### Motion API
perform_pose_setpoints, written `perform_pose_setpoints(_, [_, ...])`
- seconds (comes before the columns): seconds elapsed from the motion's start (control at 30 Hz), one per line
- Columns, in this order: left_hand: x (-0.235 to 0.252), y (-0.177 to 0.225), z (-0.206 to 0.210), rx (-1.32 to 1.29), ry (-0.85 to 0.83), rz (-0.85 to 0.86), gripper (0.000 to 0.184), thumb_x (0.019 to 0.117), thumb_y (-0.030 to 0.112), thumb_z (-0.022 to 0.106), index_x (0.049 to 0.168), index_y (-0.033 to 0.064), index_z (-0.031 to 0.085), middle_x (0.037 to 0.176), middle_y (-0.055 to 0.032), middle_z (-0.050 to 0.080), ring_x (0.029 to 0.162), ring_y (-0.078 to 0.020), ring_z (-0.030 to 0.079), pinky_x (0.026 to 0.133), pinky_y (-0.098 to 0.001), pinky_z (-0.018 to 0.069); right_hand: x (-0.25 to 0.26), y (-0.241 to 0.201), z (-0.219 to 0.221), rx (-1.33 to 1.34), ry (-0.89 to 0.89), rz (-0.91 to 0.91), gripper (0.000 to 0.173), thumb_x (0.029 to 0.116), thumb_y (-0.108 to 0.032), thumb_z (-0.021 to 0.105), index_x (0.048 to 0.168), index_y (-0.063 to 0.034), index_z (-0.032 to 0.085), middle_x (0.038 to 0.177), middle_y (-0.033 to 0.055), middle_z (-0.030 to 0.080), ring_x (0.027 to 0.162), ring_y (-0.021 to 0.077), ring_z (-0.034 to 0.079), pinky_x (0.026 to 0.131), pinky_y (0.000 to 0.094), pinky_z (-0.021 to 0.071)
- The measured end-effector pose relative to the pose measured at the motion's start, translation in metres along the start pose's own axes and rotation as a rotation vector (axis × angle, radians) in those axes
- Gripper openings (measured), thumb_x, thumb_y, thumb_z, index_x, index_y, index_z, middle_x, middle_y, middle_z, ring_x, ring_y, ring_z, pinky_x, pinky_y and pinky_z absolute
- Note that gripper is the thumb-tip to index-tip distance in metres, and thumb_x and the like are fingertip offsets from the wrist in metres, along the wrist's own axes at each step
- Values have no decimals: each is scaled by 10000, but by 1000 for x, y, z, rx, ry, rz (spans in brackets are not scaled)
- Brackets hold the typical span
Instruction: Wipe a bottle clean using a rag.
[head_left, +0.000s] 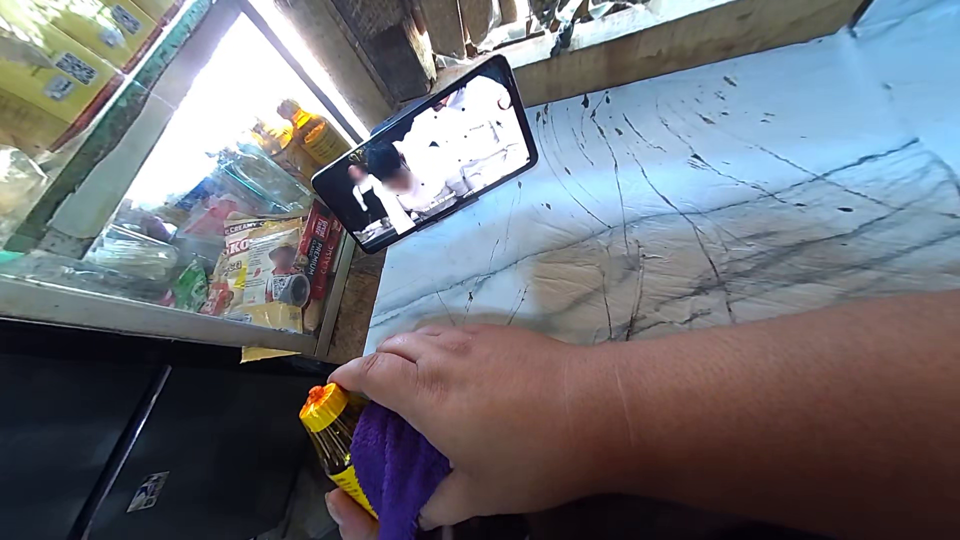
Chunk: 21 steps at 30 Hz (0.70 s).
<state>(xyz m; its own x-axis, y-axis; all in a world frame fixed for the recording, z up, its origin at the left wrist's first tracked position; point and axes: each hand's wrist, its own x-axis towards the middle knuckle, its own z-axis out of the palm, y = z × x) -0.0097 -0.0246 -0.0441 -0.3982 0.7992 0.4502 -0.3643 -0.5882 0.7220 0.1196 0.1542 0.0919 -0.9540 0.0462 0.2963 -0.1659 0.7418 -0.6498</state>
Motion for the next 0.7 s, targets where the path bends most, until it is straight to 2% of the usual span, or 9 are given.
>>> perform_pose_setpoints(0.07, [14, 7, 29, 88, 4, 32, 457, 1057, 482, 432, 1254, 161, 690, 1188, 40, 732, 1143, -31, 660, 984, -227, 521, 0, 0, -1, 6, -11, 3, 746, 845, -385, 807, 1458, -78, 515, 1255, 109, 638, 1179, 239, 601, 945, 392, 508])
perform_pose_setpoints(0.13, [15, 9, 38, 170, 28, 55, 429, 1058, 473, 425, 1220, 202, 715, 1166, 86, 739, 1123, 22, 654, 967, -178, 512, 1, 0, 0, 25, 13, 8, 729, 845, -386, 809, 1444, -74, 536, 1238, 106, 654, 1164, 231, 614, 936, 392, 518])
perform_pose_setpoints(0.3, [-14, 2, -8, -8, -56, -17, 498, 1068, 478, 390, 1273, 120, 670, 1235, 1, 706, 1214, -78, 625, 1031, -280, 497, 1, 1, -2, 90, 21, 20, 641, 895, -386, 751, 1432, -98, 551, 1252, 84, 654, 1162, 195, 610, 927, 370, 510])
perform_pose_setpoints(0.37, [-3, 2, 14, -5, -1, 9, 379, 1050, 398, 479, 1206, 142, 711, 1166, 21, 735, 1148, -54, 657, 990, -251, 516, 1, 0, -3, 119, 25, 28, 591, 906, -366, 743, 1406, -98, 576, 1219, 83, 659, 1126, 186, 617, 901, 366, 513])
perform_pose_setpoints(0.4, [6, 3, 35, 5, 37, 0, 346, 1019, 408, 531, 1159, 179, 750, 1110, 54, 759, 1080, -23, 685, 946, -214, 536, 0, 0, -4, 139, 28, 35, 561, 912, -354, 739, 1388, -97, 590, 1200, 82, 663, 1105, 180, 622, 885, 368, 515])
perform_pose_setpoints(0.5, [12, 3, 37, 53, 17, -70, 438, 971, 570, 540, 1110, 216, 756, 999, 49, 764, 899, -34, 713, 767, -199, 564, 0, 1, -5, 184, 56, 41, 436, 944, -348, 702, 1290, -90, 639, 1101, 60, 682, 1022, 143, 639, 829, 348, 523])
perform_pose_setpoints(0.53, [12, 4, 36, 79, 21, -63, 457, 969, 598, 523, 1121, 230, 748, 999, 47, 765, 888, -41, 721, 744, -208, 576, 0, 1, -5, 199, 70, 37, 394, 955, -346, 688, 1250, -88, 652, 1061, 52, 682, 984, 129, 640, 800, 334, 521])
perform_pose_setpoints(0.6, [14, 8, 39, 117, 30, -48, 442, 984, 574, 506, 1182, 256, 741, 1049, 58, 770, 934, -44, 728, 771, -224, 593, 1, 2, -5, 238, 78, 38, 327, 975, -330, 665, 1196, -88, 668, 1015, 36, 675, 941, 107, 633, 768, 311, 510])
perform_pose_setpoints(0.7, [17, 10, 41, 141, 34, -35, 406, 1000, 533, 509, 1199, 260, 734, 1061, 62, 767, 944, -46, 727, 770, -222, 593, 2, 2, -6, 261, 69, 48, 285, 994, -331, 643, 1160, -100, 672, 974, 10, 661, 911, 80, 623, 744, 291, 503])
